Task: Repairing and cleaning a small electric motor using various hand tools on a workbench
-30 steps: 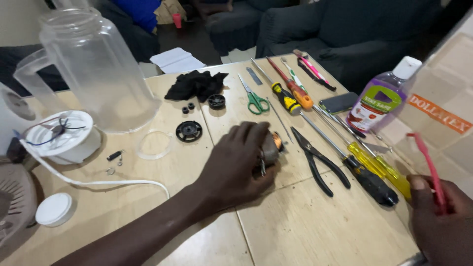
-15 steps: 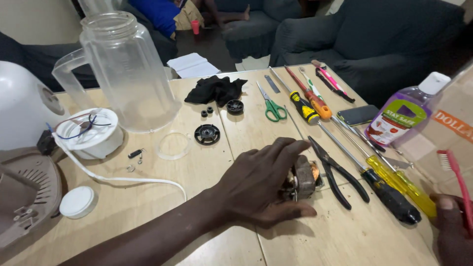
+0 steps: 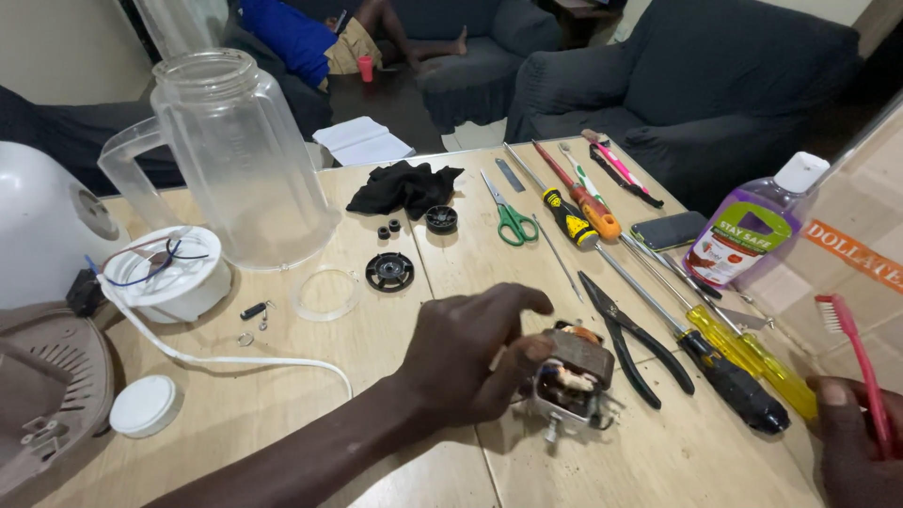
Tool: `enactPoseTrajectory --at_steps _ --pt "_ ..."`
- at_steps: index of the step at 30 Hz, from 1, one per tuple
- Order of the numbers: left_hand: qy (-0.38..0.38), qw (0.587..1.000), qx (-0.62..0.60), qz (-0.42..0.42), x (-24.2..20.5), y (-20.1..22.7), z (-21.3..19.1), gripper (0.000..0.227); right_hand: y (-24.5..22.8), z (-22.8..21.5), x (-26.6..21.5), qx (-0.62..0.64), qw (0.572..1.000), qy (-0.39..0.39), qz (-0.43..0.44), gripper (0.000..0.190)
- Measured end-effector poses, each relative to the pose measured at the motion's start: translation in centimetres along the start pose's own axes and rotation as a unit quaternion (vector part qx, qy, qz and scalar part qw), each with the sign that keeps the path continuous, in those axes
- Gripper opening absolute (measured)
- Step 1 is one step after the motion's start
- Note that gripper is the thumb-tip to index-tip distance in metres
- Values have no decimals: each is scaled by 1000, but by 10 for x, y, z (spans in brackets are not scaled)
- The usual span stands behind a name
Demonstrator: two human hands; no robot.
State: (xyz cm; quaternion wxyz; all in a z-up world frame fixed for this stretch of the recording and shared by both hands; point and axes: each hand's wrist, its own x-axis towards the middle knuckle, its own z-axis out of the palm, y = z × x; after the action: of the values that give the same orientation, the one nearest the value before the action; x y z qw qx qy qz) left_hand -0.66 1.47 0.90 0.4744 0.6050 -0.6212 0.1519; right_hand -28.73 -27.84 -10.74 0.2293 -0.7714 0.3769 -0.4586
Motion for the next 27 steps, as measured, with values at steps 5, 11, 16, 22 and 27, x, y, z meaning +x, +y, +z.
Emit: enactPoseTrajectory --at_steps 5,11,16,22,27 --pt "-47 998 -46 -23 9 3 -6 68 -13 2 -3 -8 1000 24 -2 24" --pt "-211 973 -94 11 9 2 -5 73 -3 2 -5 54 997 37 41 43" --pt "-247 965 -86 17 12 9 -11 81 -78 -5 -12 73 991 64 87 50" --pt "-228 970 -80 9 3 22 6 80 -29 -4 -8 137 984 107 35 23" --pt "-224 972 -65 -18 0 27 15 81 -87 -14 -23 119 989 89 26 30"
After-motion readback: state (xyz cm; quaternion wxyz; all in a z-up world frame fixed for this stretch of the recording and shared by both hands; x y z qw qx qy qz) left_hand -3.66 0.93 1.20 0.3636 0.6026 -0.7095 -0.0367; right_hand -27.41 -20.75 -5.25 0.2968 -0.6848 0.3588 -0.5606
